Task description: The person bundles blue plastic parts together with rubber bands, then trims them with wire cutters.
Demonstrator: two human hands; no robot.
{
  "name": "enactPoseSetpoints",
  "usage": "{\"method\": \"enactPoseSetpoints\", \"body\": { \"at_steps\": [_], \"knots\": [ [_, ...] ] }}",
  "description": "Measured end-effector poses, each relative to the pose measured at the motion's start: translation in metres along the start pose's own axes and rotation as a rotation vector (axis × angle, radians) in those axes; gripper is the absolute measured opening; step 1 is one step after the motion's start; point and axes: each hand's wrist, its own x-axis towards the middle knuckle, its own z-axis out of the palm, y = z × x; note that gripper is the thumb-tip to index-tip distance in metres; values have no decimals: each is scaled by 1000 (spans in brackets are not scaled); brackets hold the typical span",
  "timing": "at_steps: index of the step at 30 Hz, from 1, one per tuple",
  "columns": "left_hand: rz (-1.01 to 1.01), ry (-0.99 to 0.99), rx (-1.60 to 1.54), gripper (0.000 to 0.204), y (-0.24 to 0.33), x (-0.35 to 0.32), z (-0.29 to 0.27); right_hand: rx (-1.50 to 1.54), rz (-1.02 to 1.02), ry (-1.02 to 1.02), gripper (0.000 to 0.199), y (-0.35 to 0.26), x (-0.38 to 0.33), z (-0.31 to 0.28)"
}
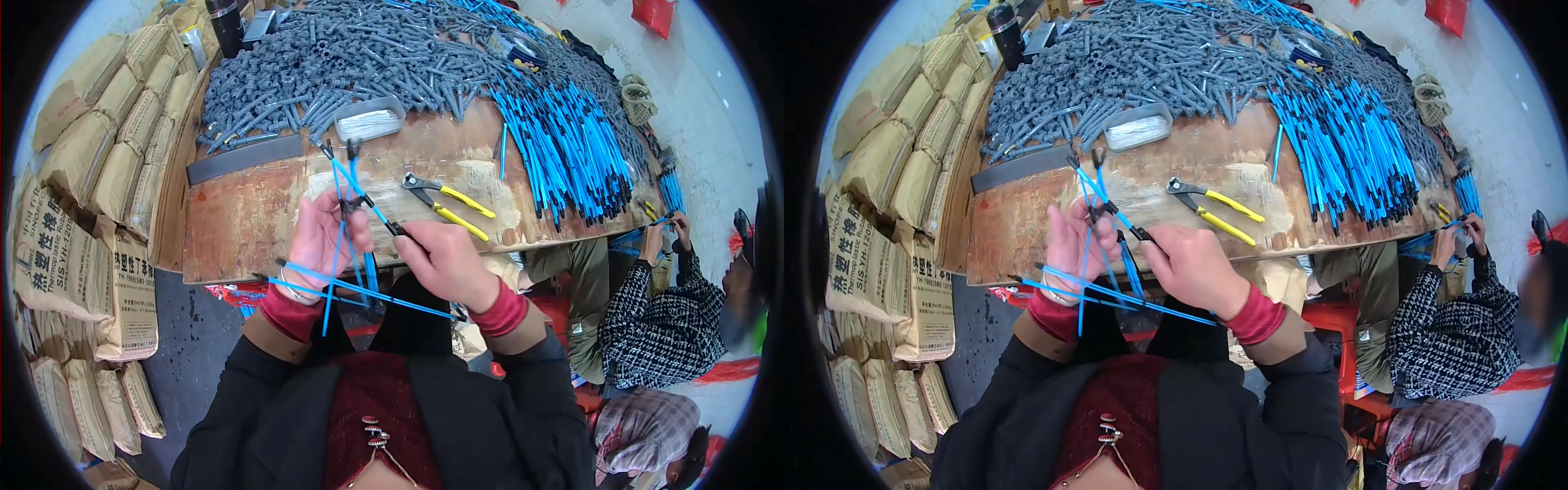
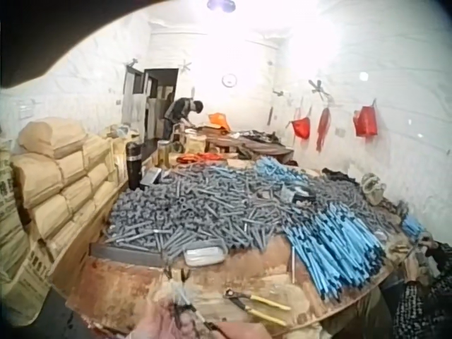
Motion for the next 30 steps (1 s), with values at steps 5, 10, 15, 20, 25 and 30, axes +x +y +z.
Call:
{"method": "enactPoseSetpoints", "body": {
  "at_steps": [5,10,15,20,25,30],
  "knots": [
    [198,-30,185,24,-11,11,10,133,8,-235,17,36,15,-17],
    [15,-235,62,20,6,6,-13,-929,425,509,23,177,39,-105],
    [-135,-268,104,16,12,-9,-29,-1181,545,400,23,240,0,-105],
    [1,-54,123,16,12,-6,-36,-844,556,503,20,154,2,-114],
    [69,47,103,19,12,3,-32,502,347,9,18,36,5,-98],
    [155,-16,163,27,-2,3,-1,152,185,-153,14,10,-11,-20]
  ]
}}
